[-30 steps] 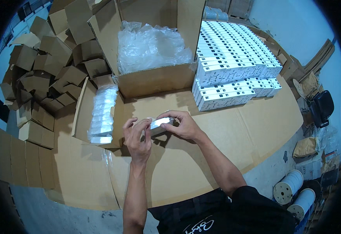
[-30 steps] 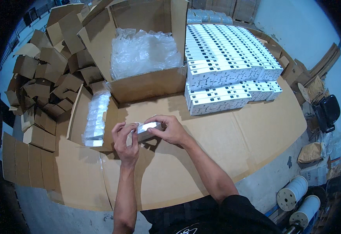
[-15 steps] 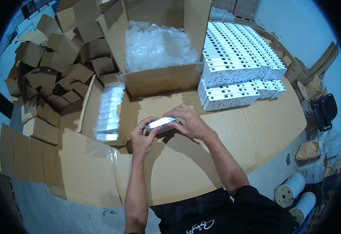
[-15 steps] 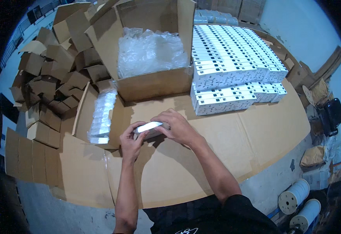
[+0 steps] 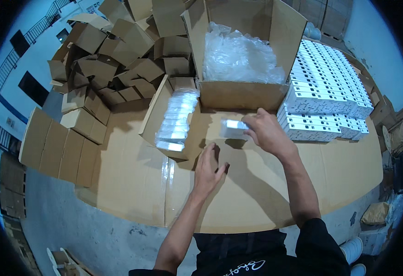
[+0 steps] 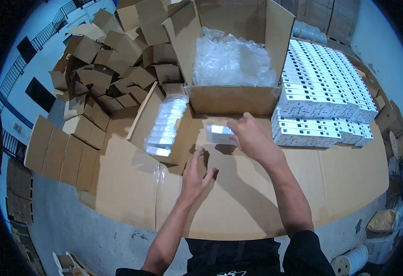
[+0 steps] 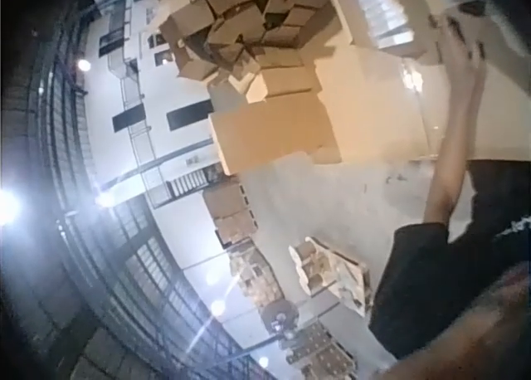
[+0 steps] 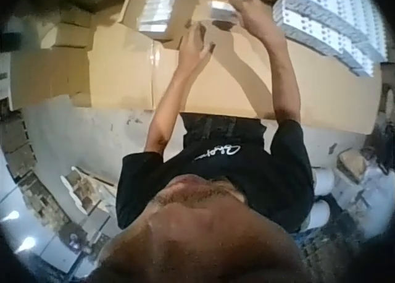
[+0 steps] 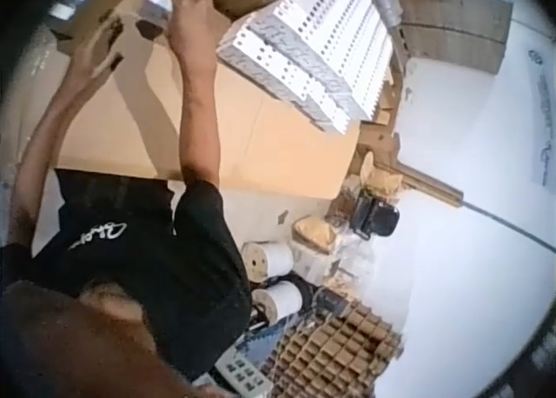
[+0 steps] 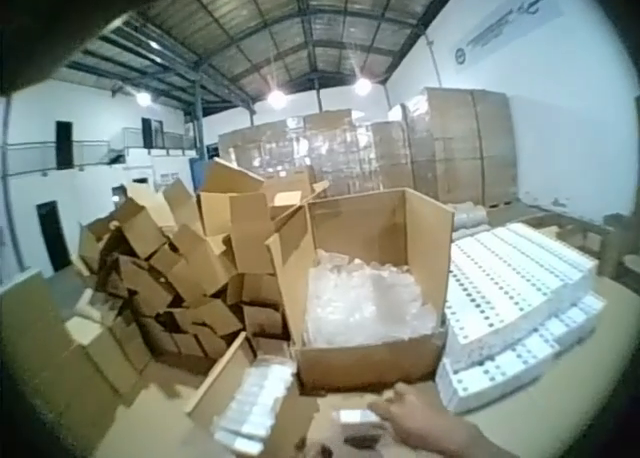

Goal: Packing small product boxes into bubble wrap bags and then into larger shipping cartons.

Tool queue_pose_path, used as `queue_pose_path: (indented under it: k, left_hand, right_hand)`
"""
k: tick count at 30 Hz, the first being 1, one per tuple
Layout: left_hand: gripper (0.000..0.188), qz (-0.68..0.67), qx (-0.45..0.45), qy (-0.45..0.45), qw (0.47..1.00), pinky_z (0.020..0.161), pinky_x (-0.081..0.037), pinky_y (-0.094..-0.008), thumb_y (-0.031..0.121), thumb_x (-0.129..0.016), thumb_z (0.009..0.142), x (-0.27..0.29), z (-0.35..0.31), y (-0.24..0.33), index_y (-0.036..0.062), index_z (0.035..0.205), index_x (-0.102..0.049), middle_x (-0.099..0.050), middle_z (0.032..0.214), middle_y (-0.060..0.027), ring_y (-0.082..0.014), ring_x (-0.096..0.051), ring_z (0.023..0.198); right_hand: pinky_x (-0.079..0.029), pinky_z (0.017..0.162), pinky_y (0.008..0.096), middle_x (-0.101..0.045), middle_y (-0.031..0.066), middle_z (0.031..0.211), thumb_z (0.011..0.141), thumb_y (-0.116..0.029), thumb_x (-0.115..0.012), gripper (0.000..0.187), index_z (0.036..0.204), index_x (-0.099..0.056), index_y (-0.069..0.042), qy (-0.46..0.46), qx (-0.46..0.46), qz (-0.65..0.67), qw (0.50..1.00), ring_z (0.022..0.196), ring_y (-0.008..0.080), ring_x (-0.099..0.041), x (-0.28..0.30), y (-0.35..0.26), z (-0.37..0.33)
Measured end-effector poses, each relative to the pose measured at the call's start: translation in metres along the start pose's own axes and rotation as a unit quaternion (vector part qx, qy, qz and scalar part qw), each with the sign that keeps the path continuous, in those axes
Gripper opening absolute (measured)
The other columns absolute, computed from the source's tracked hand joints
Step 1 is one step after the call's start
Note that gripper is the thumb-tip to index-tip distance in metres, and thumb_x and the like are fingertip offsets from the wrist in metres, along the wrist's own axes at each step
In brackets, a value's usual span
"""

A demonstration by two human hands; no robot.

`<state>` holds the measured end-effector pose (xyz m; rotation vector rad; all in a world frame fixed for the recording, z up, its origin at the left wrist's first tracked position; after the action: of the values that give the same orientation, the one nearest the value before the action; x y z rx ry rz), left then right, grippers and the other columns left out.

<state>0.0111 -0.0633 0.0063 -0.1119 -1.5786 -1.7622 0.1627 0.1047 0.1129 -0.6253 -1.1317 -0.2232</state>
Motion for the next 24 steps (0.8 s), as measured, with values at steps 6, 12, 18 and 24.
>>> queue_pose_path:
  k: [6, 12, 18, 24]
  left_hand:
    - [0.058, 0.216, -0.088, -0.066, 0.970, 0.118, -0.031, -0.0520, 0.025, -0.071, 0.090, 0.026, -0.063, 0.016, 0.0058, 0.142, -0.052, -0.050, 0.148, -0.0174, -0.0425, -0.040, 0.141]
    - [0.055, 0.244, -0.046, -0.089, 0.965, 0.117, -0.030, -0.0561, 0.026, -0.070, 0.090, 0.044, -0.109, 0.031, 0.0115, 0.142, -0.056, -0.049, 0.152, -0.0119, -0.0414, -0.040, 0.141]
    - [0.047, 0.223, -0.041, -0.050, 0.973, 0.116, -0.034, -0.0555, 0.023, -0.072, 0.088, 0.050, -0.125, 0.029, 0.0110, 0.133, -0.065, -0.056, 0.145, -0.0106, -0.0401, -0.044, 0.138]
    - [0.045, 0.216, -0.039, -0.045, 0.975, 0.115, -0.035, -0.0544, 0.019, -0.073, 0.087, 0.050, -0.124, 0.028, 0.0108, 0.130, -0.067, -0.058, 0.144, -0.0096, -0.0385, -0.046, 0.137]
  right_hand:
    - [-0.052, 0.075, 0.0439, -0.069, 0.0160, 0.090, 0.089, -0.012, -0.074, 0.027, 0.113, -0.066, -0.003, 0.079, 0.022, 0.197, 0.977, 0.083, 0.0311, -0.066, 0.006, -0.048, 0.026]
    - [-0.059, 0.085, 0.0333, -0.075, 0.0174, 0.101, 0.093, -0.006, -0.071, 0.027, 0.117, -0.064, 0.004, 0.102, 0.028, 0.440, 0.892, 0.094, 0.0220, -0.075, -0.043, -0.087, 0.052]
    - [-0.059, 0.089, 0.0356, -0.075, 0.0197, 0.104, 0.094, -0.008, -0.071, 0.029, 0.119, -0.063, 0.005, 0.059, 0.001, 0.457, 0.888, 0.099, 0.0244, -0.075, -0.066, -0.092, 0.054]
    - [-0.059, 0.087, 0.0367, -0.074, 0.0213, 0.103, 0.093, -0.009, -0.071, 0.029, 0.118, -0.063, 0.005, 0.060, -0.004, 0.424, 0.904, 0.097, 0.0271, -0.075, -0.072, -0.091, 0.055]
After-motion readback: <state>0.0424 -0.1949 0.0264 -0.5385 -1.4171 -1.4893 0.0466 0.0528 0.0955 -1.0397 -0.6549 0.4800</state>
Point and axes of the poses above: each hand's wrist, its own z-axis towards the middle knuckle, its own x-axis out of the back of the hand, y = z × x, the point moved 2 cm from there along z, towards the middle knuckle
